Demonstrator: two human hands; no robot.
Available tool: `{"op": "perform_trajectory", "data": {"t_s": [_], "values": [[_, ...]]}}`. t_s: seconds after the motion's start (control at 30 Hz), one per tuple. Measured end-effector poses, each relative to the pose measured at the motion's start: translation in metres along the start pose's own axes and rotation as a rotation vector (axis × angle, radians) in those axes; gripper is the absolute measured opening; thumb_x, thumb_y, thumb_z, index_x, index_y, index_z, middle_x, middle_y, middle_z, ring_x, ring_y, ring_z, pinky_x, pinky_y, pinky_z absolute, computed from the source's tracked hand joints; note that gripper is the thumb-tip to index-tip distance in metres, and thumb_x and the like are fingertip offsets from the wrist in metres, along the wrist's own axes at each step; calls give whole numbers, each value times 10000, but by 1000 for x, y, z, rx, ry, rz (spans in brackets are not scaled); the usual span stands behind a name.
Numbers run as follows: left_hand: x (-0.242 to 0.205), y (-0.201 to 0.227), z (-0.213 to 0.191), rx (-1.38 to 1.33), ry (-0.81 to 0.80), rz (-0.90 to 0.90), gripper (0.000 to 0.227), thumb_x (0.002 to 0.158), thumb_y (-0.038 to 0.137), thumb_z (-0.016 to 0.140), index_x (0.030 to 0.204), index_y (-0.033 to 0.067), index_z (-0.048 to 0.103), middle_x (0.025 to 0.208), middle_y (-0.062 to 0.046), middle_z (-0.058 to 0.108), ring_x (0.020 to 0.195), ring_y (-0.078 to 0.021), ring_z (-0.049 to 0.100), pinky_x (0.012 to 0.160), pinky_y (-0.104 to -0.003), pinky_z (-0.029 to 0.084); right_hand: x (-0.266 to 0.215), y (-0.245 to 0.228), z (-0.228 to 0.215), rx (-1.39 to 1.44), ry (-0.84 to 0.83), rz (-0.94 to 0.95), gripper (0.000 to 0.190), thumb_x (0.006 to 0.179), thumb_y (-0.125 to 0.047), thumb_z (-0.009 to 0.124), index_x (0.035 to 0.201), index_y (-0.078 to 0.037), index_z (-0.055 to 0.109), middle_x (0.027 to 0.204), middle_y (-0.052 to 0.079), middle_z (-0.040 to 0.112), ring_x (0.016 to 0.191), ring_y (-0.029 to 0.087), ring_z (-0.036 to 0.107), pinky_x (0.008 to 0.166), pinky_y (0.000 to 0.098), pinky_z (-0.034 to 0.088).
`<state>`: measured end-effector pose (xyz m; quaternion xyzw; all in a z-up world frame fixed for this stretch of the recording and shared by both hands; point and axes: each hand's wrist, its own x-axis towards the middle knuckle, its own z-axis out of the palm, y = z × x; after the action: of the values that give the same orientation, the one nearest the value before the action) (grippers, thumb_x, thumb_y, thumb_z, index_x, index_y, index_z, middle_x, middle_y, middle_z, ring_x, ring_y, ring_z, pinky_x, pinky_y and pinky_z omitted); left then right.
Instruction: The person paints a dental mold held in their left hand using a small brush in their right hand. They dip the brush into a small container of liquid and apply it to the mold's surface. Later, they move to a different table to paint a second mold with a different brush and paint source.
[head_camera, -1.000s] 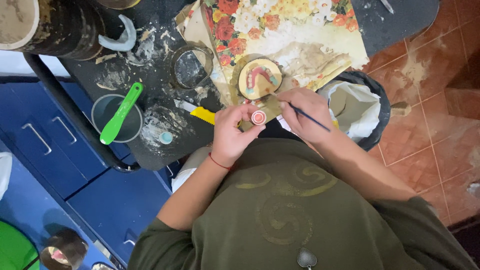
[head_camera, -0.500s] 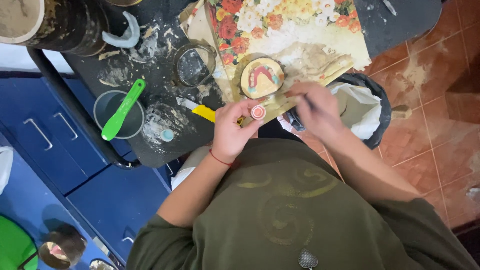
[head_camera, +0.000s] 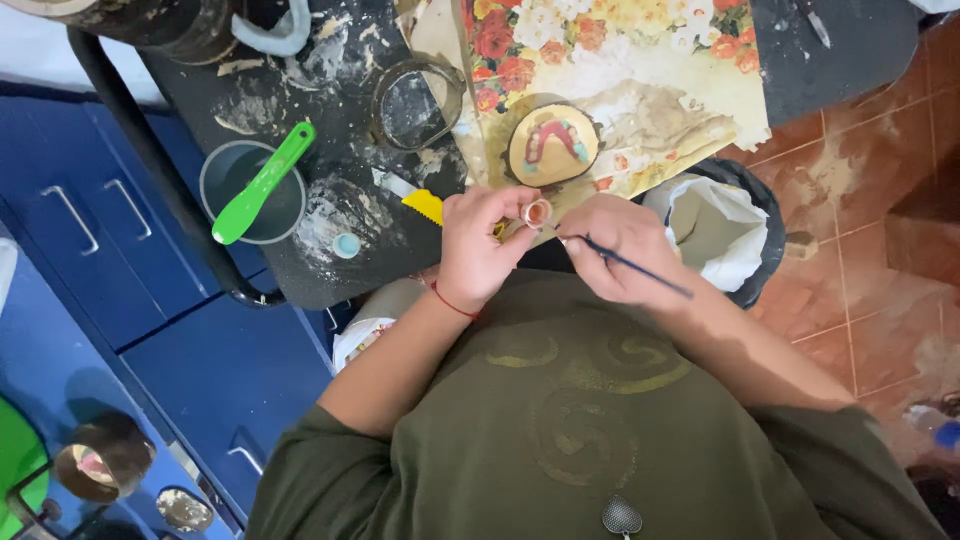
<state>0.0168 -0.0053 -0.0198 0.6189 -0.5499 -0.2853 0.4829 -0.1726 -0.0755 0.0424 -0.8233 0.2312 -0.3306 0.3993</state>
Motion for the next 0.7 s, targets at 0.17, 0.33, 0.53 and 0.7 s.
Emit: {"op": "perform_trajectory", "data": {"t_s": [0.17, 0.33, 0.53, 0.7], "values": [[-5, -7, -2, 26, 33, -7, 391, 732, 241, 891, 1088, 303, 743, 781, 140, 678, 898, -116, 664, 880, -279, 408, -2, 2, 8, 240, 118, 257, 215, 1032, -83, 534, 964, 42, 695, 768, 139, 700, 715, 244, 688, 668, 387, 561], [-7, -17, -4, -28, 49, 22, 381, 711, 224, 916, 1059, 257, 763, 763, 103, 693, 863, -142, 682, 862, -280, 447, 20, -9, 2, 173, -27, 206, 250, 1028, -69, 514, 950, 25, 733, 745, 176, 692, 680, 326, 677, 675, 396, 554], [-19, -21, -14, 80, 96, -27, 372, 737, 267, 915, 1068, 289, 747, 775, 164, 693, 915, -80, 682, 881, -263, 424, 28, 36, -2, -11, -32, 166, 169, 1066, -87, 597, 1006, 22, 712, 751, 192, 675, 727, 409, 686, 627, 459, 517], [-25, -16, -21, 74, 140, -2, 322, 746, 270, 916, 1018, 262, 745, 774, 151, 677, 882, -98, 678, 852, -277, 433, 59, 45, 8, -268, -180, 51, 175, 1079, -116, 634, 995, 26, 691, 745, 245, 670, 730, 492, 668, 651, 547, 540]]}}
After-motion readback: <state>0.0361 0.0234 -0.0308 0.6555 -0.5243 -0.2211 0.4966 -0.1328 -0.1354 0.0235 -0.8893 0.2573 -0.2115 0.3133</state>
